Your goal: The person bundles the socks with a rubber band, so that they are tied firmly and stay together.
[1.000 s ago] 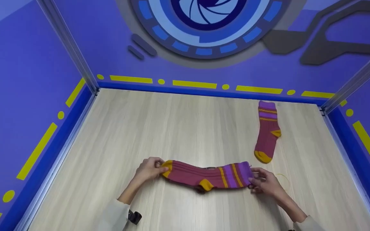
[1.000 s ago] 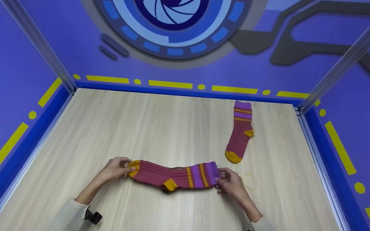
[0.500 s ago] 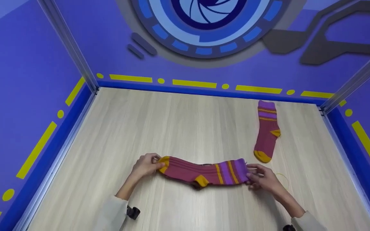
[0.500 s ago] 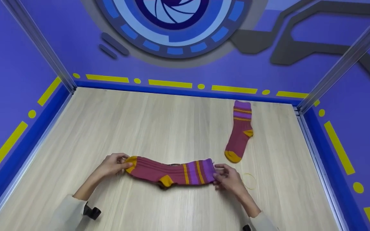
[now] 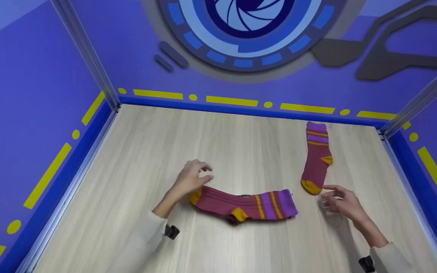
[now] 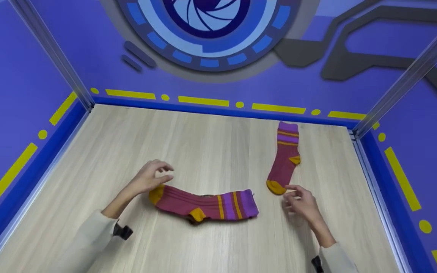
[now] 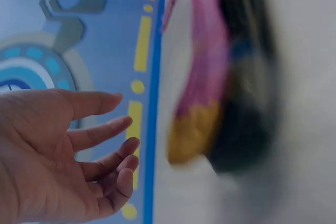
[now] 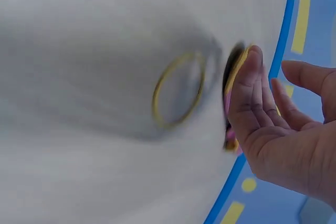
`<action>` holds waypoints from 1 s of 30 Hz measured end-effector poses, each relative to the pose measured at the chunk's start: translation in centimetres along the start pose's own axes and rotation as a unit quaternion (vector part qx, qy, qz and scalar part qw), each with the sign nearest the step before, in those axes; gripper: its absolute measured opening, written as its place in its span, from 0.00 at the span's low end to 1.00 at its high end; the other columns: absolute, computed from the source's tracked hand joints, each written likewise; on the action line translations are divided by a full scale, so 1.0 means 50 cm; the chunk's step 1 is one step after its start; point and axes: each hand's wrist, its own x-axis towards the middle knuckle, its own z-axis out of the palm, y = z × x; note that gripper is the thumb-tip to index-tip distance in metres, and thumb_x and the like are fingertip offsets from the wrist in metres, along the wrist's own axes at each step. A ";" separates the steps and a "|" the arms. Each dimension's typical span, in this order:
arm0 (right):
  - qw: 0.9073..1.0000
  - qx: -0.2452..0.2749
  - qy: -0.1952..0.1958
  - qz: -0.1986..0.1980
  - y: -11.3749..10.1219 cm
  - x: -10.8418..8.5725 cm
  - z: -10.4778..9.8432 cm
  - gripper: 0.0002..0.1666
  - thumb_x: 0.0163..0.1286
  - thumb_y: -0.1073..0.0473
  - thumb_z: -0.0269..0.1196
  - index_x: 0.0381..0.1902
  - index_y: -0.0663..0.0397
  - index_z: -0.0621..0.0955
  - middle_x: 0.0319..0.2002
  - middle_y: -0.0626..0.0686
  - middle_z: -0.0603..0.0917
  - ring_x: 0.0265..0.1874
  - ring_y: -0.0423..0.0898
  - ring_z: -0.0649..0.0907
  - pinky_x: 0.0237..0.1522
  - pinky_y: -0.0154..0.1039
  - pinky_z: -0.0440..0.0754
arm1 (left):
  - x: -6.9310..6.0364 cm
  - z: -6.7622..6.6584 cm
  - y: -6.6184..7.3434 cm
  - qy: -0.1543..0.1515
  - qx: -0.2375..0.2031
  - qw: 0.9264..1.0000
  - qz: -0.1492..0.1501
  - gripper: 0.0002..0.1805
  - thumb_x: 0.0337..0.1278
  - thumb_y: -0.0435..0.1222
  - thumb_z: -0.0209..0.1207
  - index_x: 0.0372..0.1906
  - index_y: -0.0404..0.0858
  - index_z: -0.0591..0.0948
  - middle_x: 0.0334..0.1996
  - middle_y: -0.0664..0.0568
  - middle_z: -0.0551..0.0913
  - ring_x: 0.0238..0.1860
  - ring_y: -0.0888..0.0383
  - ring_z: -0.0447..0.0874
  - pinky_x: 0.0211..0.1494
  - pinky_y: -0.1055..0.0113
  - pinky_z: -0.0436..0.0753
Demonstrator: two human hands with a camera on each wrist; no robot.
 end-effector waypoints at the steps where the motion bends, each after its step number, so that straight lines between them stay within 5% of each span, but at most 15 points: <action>1: 1.000 -0.003 0.003 0.003 0.005 0.003 -0.009 0.30 0.78 0.61 0.58 0.70 0.73 0.67 0.45 0.56 0.87 0.37 0.40 0.89 0.39 0.37 0.88 | 0.013 0.005 0.015 -0.017 -0.002 1.000 0.021 0.11 0.64 0.35 0.65 0.47 0.33 0.85 0.45 0.38 0.84 0.50 0.41 0.79 0.55 0.48 0.78; 4: 1.000 -0.005 0.006 0.005 0.018 0.016 -0.032 0.30 0.78 0.62 0.57 0.70 0.75 0.66 0.44 0.53 0.87 0.36 0.40 0.89 0.40 0.39 0.89 | 0.057 0.025 0.064 -0.086 0.005 0.993 0.078 0.12 0.67 0.36 0.63 0.50 0.32 0.84 0.47 0.37 0.85 0.51 0.41 0.82 0.57 0.49 0.79; 7: 1.000 -0.007 0.010 0.000 0.027 0.032 -0.052 0.30 0.78 0.62 0.57 0.71 0.75 0.66 0.43 0.50 0.87 0.36 0.38 0.89 0.40 0.40 0.89 | 0.103 0.057 0.121 -0.162 0.015 0.979 0.124 0.14 0.68 0.36 0.62 0.52 0.32 0.84 0.47 0.38 0.87 0.50 0.44 0.85 0.57 0.55 0.82; 12: 0.999 -0.036 0.024 -0.014 0.036 0.057 -0.083 0.30 0.78 0.61 0.58 0.70 0.75 0.67 0.43 0.54 0.87 0.35 0.36 0.88 0.38 0.38 0.88 | 0.171 0.150 0.217 -0.270 0.047 0.946 0.174 0.17 0.70 0.37 0.61 0.58 0.35 0.83 0.50 0.42 0.88 0.52 0.51 0.87 0.54 0.71 0.82; 15: 0.995 -0.081 0.042 -0.032 0.036 0.079 -0.095 0.30 0.78 0.59 0.58 0.70 0.73 0.68 0.47 0.65 0.86 0.33 0.33 0.87 0.36 0.35 0.87 | 0.207 0.213 0.258 -0.302 0.047 0.936 0.177 0.20 0.71 0.39 0.61 0.62 0.38 0.81 0.53 0.45 0.88 0.54 0.55 0.86 0.53 0.78 0.79; 20: 0.986 -0.133 0.075 -0.061 0.038 0.122 -0.100 0.29 0.79 0.57 0.58 0.70 0.69 0.69 0.54 0.75 0.81 0.34 0.29 0.84 0.34 0.28 0.82 | 0.244 0.303 0.301 -0.301 -0.038 0.948 0.098 0.25 0.69 0.40 0.62 0.68 0.42 0.76 0.53 0.49 0.87 0.49 0.63 0.84 0.44 0.79 0.77; 23: 0.984 -0.146 0.076 -0.061 0.040 0.144 -0.093 0.29 0.80 0.58 0.55 0.71 0.69 0.68 0.57 0.76 0.79 0.42 0.43 0.88 0.40 0.33 0.84 | 0.253 0.347 0.310 -0.278 -0.072 0.956 0.053 0.28 0.68 0.38 0.64 0.71 0.44 0.74 0.52 0.49 0.86 0.45 0.64 0.82 0.41 0.78 0.76; 27: 0.980 -0.176 0.062 -0.070 0.039 0.173 -0.077 0.29 0.80 0.63 0.52 0.73 0.71 0.65 0.57 0.77 0.78 0.55 0.68 0.82 0.54 0.51 0.81 | 0.257 0.386 0.308 -0.250 -0.039 0.967 0.004 0.31 0.68 0.39 0.63 0.74 0.52 0.71 0.59 0.50 0.80 0.57 0.60 0.76 0.54 0.72 0.74; 30: 0.974 -0.201 0.056 -0.088 0.033 0.192 -0.068 0.30 0.74 0.70 0.52 0.71 0.78 0.65 0.51 0.78 0.80 0.51 0.71 0.81 0.49 0.49 0.81 | 0.257 0.406 0.307 -0.250 0.034 0.967 -0.020 0.31 0.70 0.45 0.61 0.75 0.61 0.69 0.67 0.54 0.73 0.68 0.58 0.67 0.65 0.66 0.70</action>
